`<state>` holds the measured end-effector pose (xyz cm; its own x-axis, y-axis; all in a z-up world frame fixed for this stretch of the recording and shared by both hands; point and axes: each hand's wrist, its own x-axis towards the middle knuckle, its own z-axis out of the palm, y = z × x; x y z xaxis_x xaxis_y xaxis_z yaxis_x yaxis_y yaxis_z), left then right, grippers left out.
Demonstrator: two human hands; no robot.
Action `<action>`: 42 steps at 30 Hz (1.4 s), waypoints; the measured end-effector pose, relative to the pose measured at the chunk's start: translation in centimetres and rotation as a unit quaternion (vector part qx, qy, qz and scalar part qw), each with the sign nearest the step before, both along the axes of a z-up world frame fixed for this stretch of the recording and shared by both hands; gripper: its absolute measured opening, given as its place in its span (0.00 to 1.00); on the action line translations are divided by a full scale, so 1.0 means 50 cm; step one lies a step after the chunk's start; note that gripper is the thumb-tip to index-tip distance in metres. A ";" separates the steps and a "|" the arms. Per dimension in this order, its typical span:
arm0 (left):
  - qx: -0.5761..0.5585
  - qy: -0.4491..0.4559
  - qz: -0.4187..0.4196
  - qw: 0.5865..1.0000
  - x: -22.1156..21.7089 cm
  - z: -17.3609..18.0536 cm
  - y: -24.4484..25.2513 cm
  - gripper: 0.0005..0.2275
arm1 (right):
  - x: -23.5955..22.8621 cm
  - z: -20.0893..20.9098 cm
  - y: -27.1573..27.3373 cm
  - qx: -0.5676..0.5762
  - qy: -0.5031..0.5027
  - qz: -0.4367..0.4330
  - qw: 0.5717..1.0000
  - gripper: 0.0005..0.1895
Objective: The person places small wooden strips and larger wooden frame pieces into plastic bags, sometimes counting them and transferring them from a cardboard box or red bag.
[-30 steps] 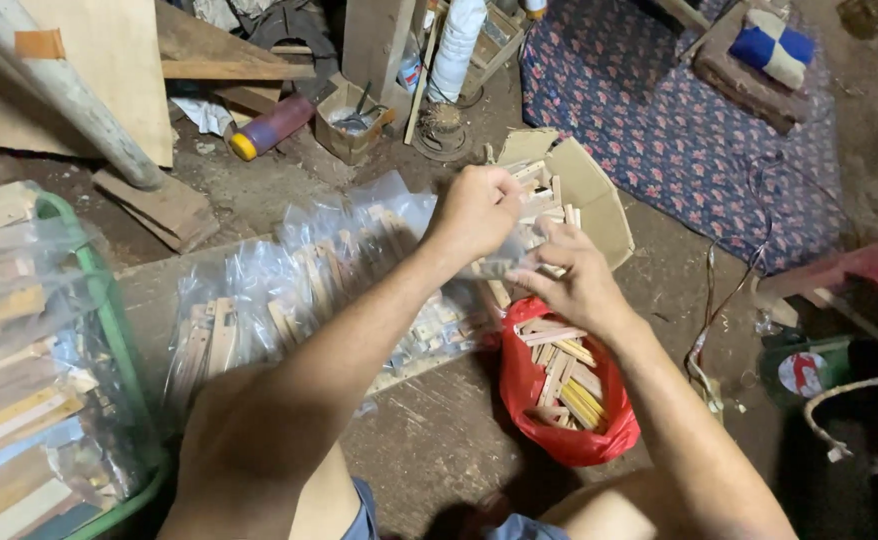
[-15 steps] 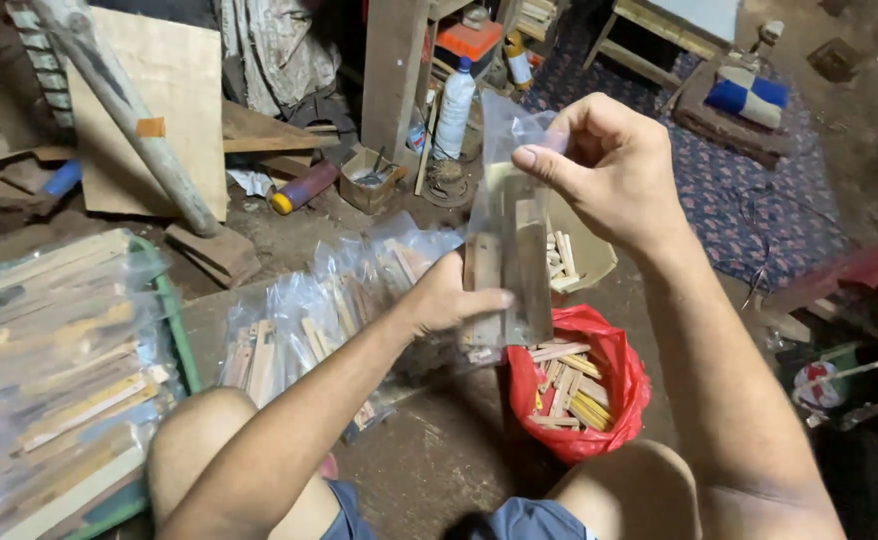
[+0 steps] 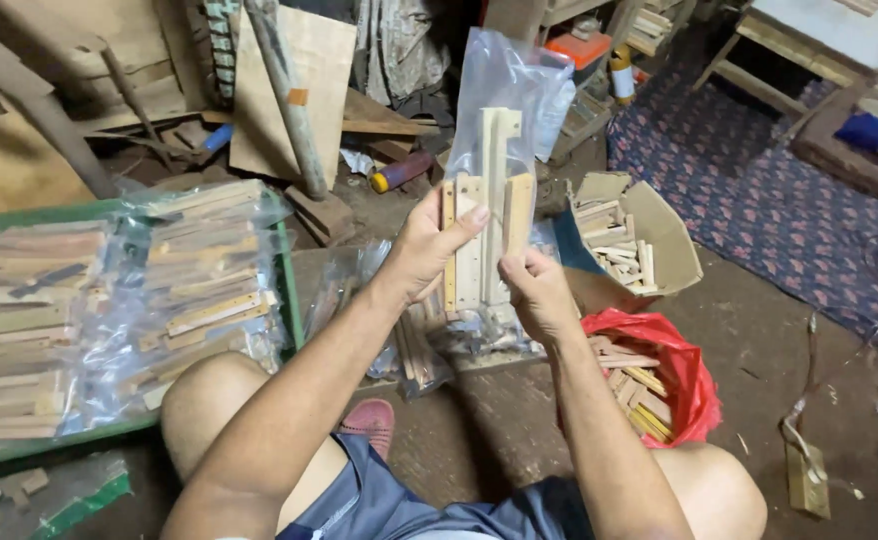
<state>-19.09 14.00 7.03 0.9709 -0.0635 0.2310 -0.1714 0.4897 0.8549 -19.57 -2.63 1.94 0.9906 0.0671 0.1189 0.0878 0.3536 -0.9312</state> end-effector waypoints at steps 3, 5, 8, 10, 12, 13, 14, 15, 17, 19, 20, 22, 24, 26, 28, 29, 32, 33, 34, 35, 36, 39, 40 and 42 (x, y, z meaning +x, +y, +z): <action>-0.027 -0.022 0.048 0.998 0.020 -0.006 0.017 0.18 | 0.013 -0.047 0.005 0.138 0.037 0.103 0.984 0.30; -0.003 -0.032 0.076 0.997 0.009 0.011 0.032 0.18 | 0.034 -0.120 0.024 0.153 0.044 0.081 0.984 0.25; 0.090 -0.034 0.139 0.986 0.016 0.024 0.032 0.28 | -0.005 -0.075 0.067 0.058 -0.008 -0.051 0.997 0.28; 0.162 -0.021 0.182 0.970 0.004 0.042 0.040 0.37 | -0.043 -0.046 0.109 -0.051 -0.061 -0.154 0.985 0.35; -0.015 0.004 0.108 0.994 -0.025 0.081 0.053 0.30 | -0.063 -0.060 0.154 -0.214 -0.357 -0.258 0.872 0.33; -0.011 0.004 0.110 0.994 -0.011 0.068 0.066 0.30 | -0.083 -0.058 0.170 -0.210 -0.356 -0.258 0.873 0.33; -0.088 -0.010 0.045 0.995 0.003 0.056 0.078 0.26 | -0.100 -0.056 0.186 -0.213 -0.414 -0.249 0.849 0.35; -0.165 -0.023 -0.021 0.986 0.017 0.044 0.091 0.23 | -0.118 -0.053 0.201 -0.216 -0.470 -0.241 0.821 0.39; -0.209 -0.029 -0.065 0.975 0.038 0.032 0.130 0.24 | -0.148 -0.091 0.205 -0.181 -0.451 -0.240 0.841 0.35; -0.253 -0.035 -0.108 0.961 0.043 0.039 0.154 0.25 | -0.155 -0.121 0.209 -0.147 -0.432 -0.237 0.857 0.33; -0.262 -0.047 -0.109 0.958 0.037 0.049 0.160 0.26 | -0.147 -0.136 0.211 -0.057 -0.335 -0.173 0.925 0.34; -0.270 -0.058 -0.107 0.955 0.029 0.060 0.170 0.27 | -0.147 -0.123 0.216 0.035 -0.227 -0.101 0.968 0.36; -0.291 -0.072 -0.148 0.942 0.029 0.063 0.179 0.26 | -0.157 -0.066 0.220 0.184 -0.065 0.033 0.980 0.34; -0.296 -0.078 -0.165 0.937 0.034 0.055 0.175 0.26 | -0.101 -0.160 0.211 0.224 -0.030 0.087 0.970 0.36; -0.302 -0.083 -0.181 0.932 0.037 0.045 0.167 0.26 | -0.083 -0.182 0.204 0.262 0.008 0.140 0.955 0.39; -0.314 -0.068 -0.197 0.926 0.037 0.039 0.164 0.27 | -0.090 -0.157 0.202 0.291 0.026 0.133 0.947 0.27; -0.332 -0.048 -0.221 0.916 0.062 0.027 0.158 0.29 | -0.108 -0.065 0.186 0.312 0.062 0.118 0.941 0.17; -0.339 -0.042 -0.228 0.912 0.070 0.021 0.156 0.29 | -0.117 -0.033 0.178 0.304 0.083 0.110 0.943 0.18; -0.338 -0.041 -0.227 0.913 0.072 0.020 0.156 0.29 | -0.120 -0.016 0.173 0.306 0.083 0.110 0.942 0.18; -0.344 -0.045 -0.236 0.907 0.074 0.020 0.156 0.29 | -0.123 0.003 0.166 0.305 0.084 0.115 0.942 0.19; -0.349 -0.050 -0.248 0.902 0.080 0.024 0.154 0.29 | -0.123 0.023 0.160 0.306 0.082 0.118 0.941 0.20; -0.338 -0.084 -0.282 0.894 0.089 0.036 0.145 0.29 | -0.114 0.031 0.138 0.298 0.063 0.149 0.941 0.21; -0.335 -0.081 -0.284 0.895 0.086 0.043 0.143 0.29 | -0.126 0.055 0.134 0.302 0.062 0.147 0.940 0.21; -0.275 -0.163 -0.322 0.891 0.082 0.060 0.140 0.28 | -0.147 0.104 0.126 0.292 0.035 0.154 0.943 0.21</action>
